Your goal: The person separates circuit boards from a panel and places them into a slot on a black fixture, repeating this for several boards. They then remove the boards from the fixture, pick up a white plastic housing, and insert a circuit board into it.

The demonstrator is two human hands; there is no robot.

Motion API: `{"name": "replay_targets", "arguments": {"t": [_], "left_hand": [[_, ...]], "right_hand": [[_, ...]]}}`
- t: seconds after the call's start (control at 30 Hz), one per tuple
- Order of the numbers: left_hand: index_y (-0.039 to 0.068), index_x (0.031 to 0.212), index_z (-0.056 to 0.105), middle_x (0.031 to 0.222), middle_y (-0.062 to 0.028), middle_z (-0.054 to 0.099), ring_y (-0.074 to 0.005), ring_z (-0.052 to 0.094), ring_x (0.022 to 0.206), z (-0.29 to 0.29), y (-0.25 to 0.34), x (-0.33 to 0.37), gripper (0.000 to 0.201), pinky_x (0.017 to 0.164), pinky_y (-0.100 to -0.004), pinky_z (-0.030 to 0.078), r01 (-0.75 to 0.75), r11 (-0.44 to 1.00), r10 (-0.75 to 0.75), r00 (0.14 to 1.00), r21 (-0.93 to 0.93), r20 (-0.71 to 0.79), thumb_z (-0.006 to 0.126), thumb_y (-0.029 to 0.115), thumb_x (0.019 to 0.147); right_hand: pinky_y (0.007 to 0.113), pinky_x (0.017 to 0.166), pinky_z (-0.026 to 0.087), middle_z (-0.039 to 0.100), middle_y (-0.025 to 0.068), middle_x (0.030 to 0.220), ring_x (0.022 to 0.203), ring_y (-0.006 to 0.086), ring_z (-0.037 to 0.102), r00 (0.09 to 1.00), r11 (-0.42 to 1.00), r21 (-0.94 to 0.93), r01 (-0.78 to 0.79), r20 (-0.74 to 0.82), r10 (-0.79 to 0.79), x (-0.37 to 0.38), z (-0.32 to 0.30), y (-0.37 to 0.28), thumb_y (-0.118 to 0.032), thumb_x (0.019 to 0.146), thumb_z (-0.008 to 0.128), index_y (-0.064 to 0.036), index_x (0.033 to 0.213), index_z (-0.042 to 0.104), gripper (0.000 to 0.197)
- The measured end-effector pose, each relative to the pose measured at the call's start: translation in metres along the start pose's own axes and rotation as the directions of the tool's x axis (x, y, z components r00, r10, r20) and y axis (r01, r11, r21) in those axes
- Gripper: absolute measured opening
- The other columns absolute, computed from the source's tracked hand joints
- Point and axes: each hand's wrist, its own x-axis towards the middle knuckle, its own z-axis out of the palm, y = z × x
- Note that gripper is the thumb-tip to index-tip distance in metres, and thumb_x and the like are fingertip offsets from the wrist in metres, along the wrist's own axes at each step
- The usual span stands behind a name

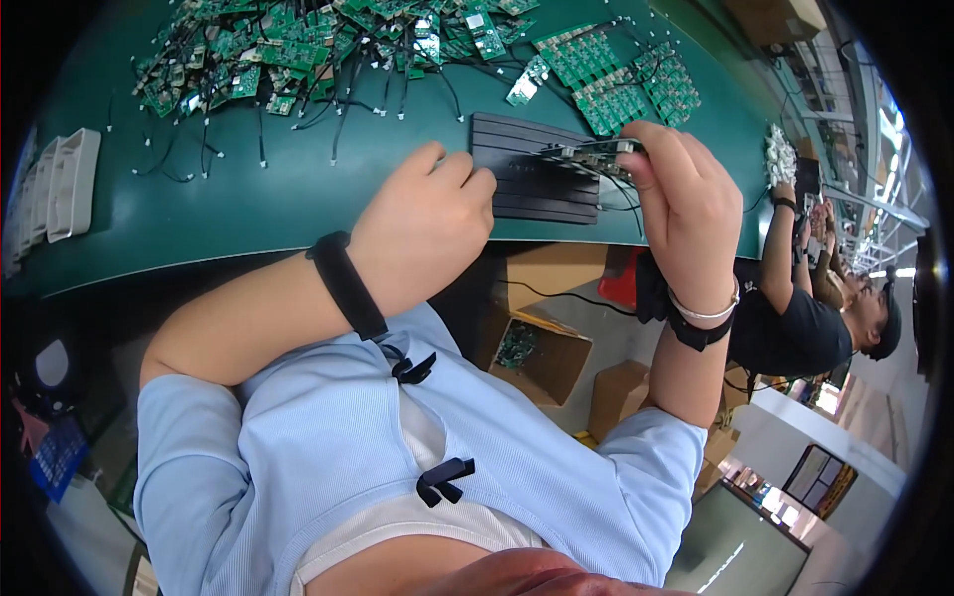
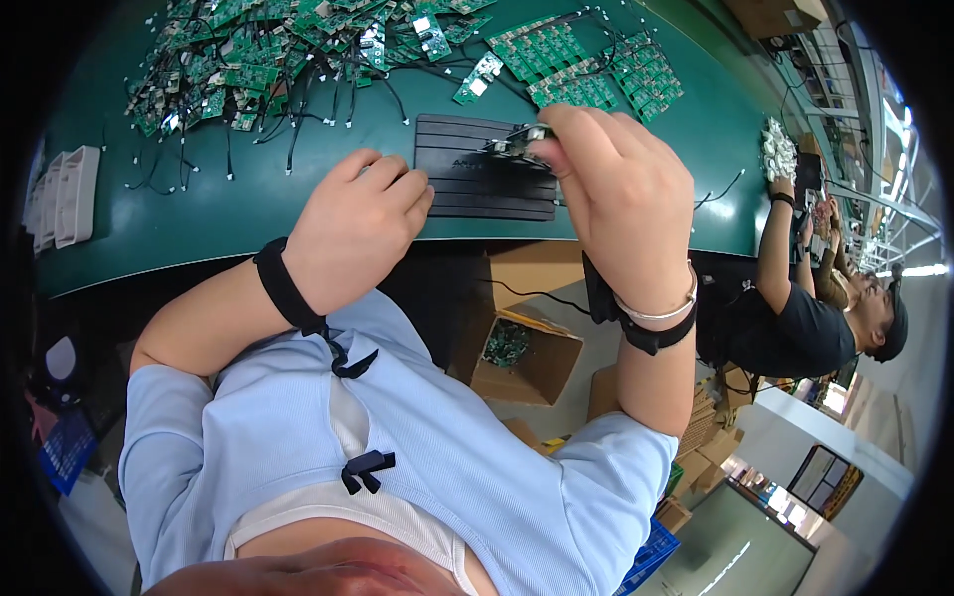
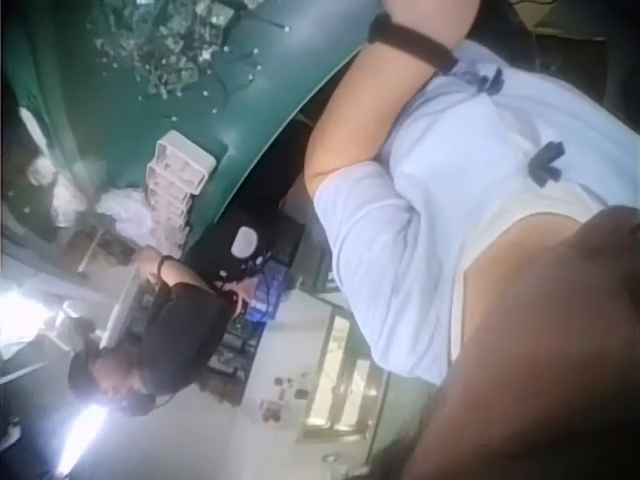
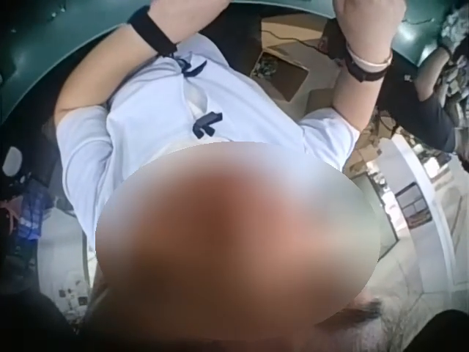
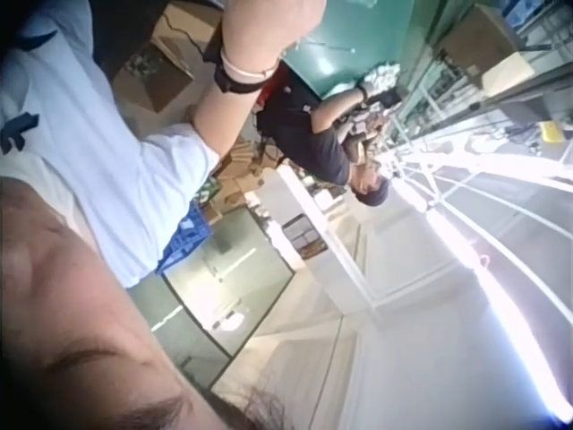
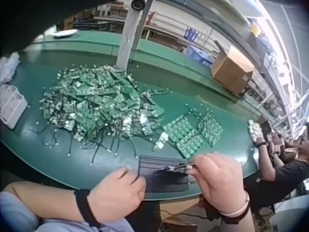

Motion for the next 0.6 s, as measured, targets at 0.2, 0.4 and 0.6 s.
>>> {"name": "replay_targets", "arguments": {"t": [0.2,0.4,0.6], "left_hand": [[-0.001,0.104,0.072,0.103,-0.0069,0.066,-0.0209,0.06,0.104,-0.001,0.004,0.001,0.027,0.097,-0.0354,0.046,0.002,1.0,-0.003,1.0,0.025,0.027,0.061,0.011,0.082],[-0.001,0.104,0.073,0.107,-0.0102,0.07,-0.0213,0.063,0.102,-0.008,-0.006,0.001,0.027,0.099,-0.0363,0.046,-0.019,1.0,0.019,0.997,-0.007,0.076,0.062,0.011,0.082],[0.005,0.083,0.071,0.087,-0.0071,0.066,-0.0194,0.063,0.087,-0.004,-0.005,0.005,0.012,0.086,-0.0321,0.044,-0.1,0.995,0.1,0.995,0.007,-0.009,0.062,0.011,0.078]], "right_hand": [[0.037,0.059,0.049,0.067,0.0058,0.081,0.072,0.0272,0.065,0.998,0.998,0.036,0.05,-0.031,-0.049,0.004,0.008,-0.004,-0.018,0.089,0.072,-0.0091,0.099,0.066,0.015],[0.035,0.062,0.048,0.064,0.0116,0.08,0.068,0.0309,0.061,0.998,0.988,0.148,0.043,0.028,-0.048,0.016,0.009,-0.007,-0.012,0.094,0.067,-0.0075,0.104,0.067,0.012],[0.045,0.065,0.05,0.065,0.0212,0.079,0.072,0.0418,0.062,0.991,0.967,0.254,-0.025,0.133,-0.01,0.078,0.022,0.037,-0.028,0.097,0.062,-0.0012,0.087,0.065,0.029]]}}
